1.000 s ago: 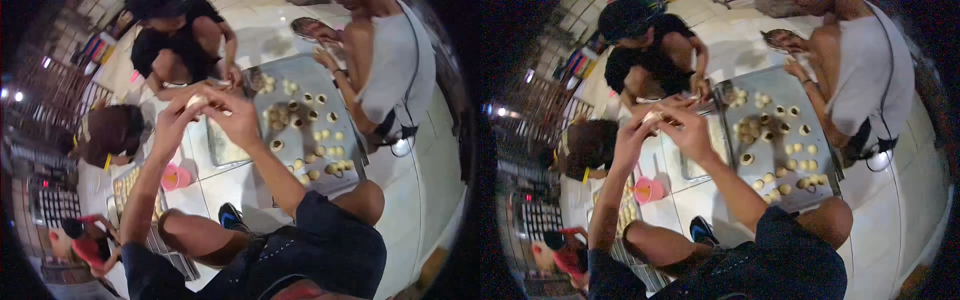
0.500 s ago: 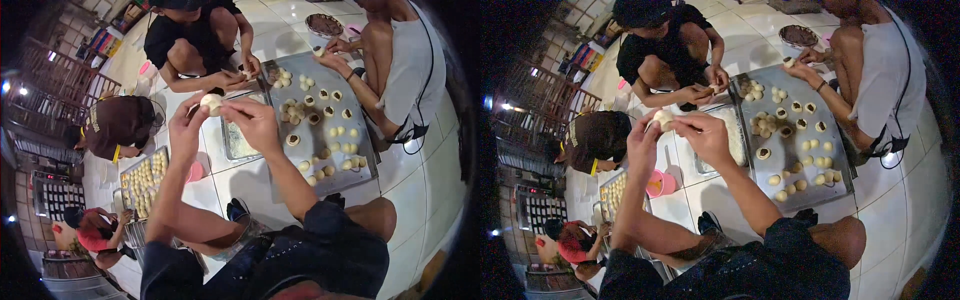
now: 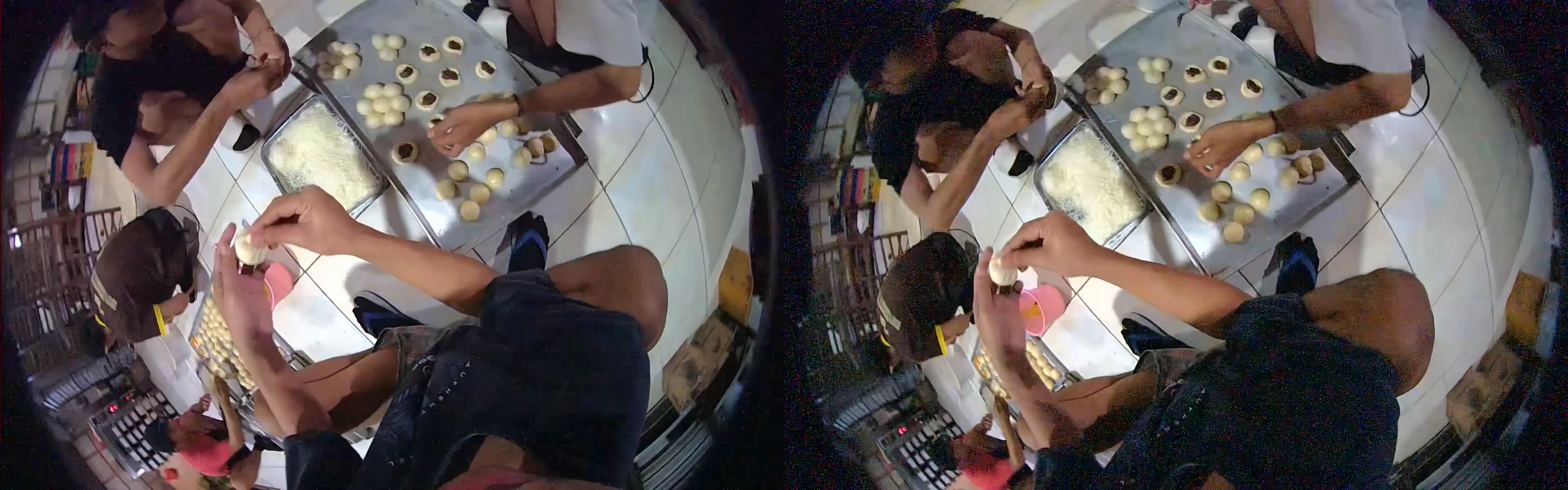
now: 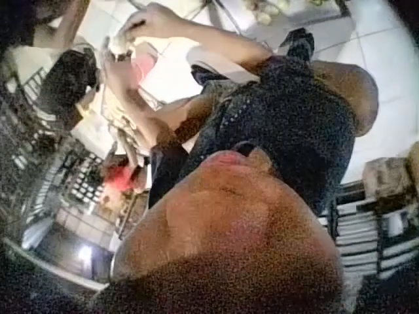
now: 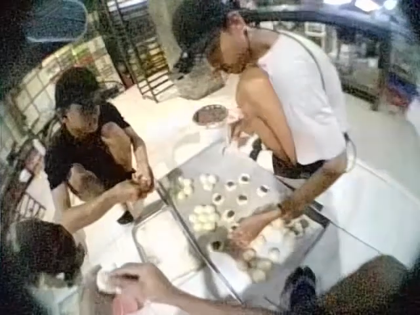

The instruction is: Shaping and filling small dough balls for baking in a commercial bakery setting.

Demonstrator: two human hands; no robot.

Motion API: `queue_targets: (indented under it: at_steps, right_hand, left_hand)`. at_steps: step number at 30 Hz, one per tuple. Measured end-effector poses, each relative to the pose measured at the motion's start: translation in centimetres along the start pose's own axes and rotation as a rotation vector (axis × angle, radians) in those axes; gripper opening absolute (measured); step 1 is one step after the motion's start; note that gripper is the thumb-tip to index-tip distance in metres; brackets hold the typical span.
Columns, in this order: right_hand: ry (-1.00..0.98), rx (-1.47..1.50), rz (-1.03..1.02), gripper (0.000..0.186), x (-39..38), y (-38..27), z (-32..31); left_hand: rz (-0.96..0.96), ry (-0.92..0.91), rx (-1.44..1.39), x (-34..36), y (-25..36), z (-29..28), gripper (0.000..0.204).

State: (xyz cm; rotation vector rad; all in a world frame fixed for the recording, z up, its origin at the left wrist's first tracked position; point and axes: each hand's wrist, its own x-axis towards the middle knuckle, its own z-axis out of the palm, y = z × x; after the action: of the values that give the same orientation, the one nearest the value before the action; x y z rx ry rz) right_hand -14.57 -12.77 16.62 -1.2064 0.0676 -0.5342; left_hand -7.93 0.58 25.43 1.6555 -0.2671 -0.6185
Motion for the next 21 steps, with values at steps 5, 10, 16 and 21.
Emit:
queue_targets:
  at_steps: [5,10,16,21]
  right_hand:
    - [0.126,-0.103,-0.079,0.029,0.2,0.0,0.0]
    - [0.185,-0.117,-0.121,0.032,-0.1,-0.5,-1.9]
    - [0.363,0.529,0.262,0.041,-1.0,4.3,-4.0]
    - [0.448,0.666,0.326,0.039,-3.1,7.7,-5.1]
  left_hand:
    - [0.088,0.032,0.039,1.0,-1.7,0.5,0.024]
    - [0.07,-0.022,-0.021,1.7,-1.4,2.9,0.019]
    - [0.162,-0.018,0.161,3.1,-0.2,2.5,0.016]
    - [0.23,-0.065,-0.05,2.8,2.4,2.9,0.021]
